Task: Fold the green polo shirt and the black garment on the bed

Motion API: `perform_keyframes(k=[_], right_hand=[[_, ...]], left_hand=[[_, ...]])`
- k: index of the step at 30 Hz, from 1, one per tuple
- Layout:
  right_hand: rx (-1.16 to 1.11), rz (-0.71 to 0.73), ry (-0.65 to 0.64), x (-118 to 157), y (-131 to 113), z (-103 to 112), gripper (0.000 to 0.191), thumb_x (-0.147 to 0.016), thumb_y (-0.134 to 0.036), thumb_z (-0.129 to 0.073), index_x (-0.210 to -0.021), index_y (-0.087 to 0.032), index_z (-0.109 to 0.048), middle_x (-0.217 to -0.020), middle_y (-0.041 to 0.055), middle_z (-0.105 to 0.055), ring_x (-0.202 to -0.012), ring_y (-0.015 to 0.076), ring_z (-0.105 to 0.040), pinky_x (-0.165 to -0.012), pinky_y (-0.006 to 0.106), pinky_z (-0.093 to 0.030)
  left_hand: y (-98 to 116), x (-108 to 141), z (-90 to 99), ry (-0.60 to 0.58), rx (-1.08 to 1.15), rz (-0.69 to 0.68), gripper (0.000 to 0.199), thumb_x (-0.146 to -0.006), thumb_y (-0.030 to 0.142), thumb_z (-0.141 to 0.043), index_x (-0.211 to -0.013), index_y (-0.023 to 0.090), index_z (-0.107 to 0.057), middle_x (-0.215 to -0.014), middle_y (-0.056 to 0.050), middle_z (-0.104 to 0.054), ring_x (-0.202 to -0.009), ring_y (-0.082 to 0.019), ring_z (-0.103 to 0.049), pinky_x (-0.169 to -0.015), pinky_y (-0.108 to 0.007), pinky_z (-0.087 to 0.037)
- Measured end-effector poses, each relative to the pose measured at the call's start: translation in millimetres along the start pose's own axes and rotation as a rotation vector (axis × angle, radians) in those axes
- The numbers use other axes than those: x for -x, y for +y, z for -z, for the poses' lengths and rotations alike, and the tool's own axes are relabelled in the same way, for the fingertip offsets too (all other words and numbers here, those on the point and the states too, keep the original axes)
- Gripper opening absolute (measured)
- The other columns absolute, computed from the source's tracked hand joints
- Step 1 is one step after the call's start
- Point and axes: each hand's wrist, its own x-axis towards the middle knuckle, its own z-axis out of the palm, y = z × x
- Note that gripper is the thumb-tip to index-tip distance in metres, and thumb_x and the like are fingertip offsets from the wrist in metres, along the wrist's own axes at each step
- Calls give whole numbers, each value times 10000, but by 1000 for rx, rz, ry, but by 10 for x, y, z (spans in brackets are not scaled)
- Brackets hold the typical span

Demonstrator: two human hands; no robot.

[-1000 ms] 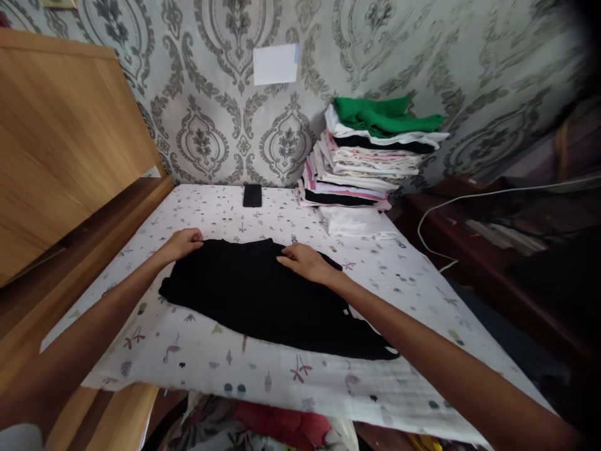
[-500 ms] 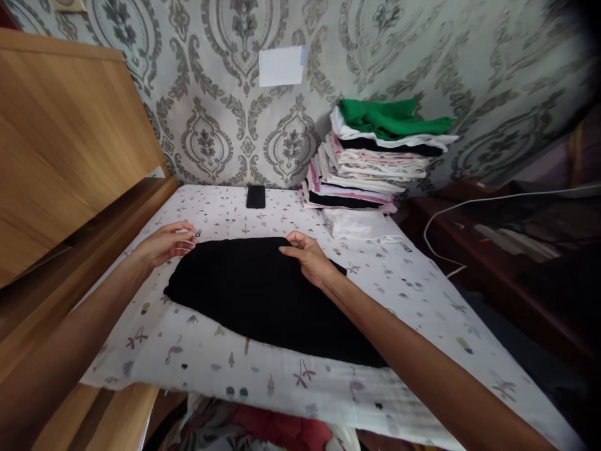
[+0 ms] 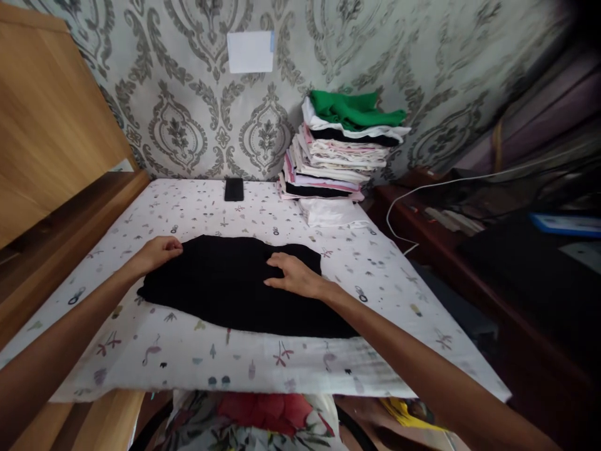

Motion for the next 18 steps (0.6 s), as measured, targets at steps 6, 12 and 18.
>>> perform_keyframes(k=[6,12,18], right_hand=[[315,92,-107,9,176,328,322,-814,-480,-723,-954,-198,-652,-992,74,-661,-998,274,-583,-927,438,-365],[466,-36,-263,196,387,731,93,-796,-300,-720,-766,-228,-667,-754,24,-661,-961,274,-585,-995,538,-285],[652,-101,-243,530,488,1153,133,-754,-243,-732,-653,-218,-648,-719,44,-651,-928,296,-596,-940,554,-334]], left_hand=[[153,123,-66,49,-220,-59,286,-647,478,-549,-789,233,-587,-680,-1,-609,-662,-198,-553,-630,-288,-374],[217,169,321,188,-235,-70,215,-681,429,-501,-722,224,-548,-670,1,-598,-655,-189,-518,-637,-279,-369],[452,415,1080,514,-262,-55,185,-764,335,-517,-862,187,-568,-689,23,-540,-634,-136,-450,-625,-236,-359]])
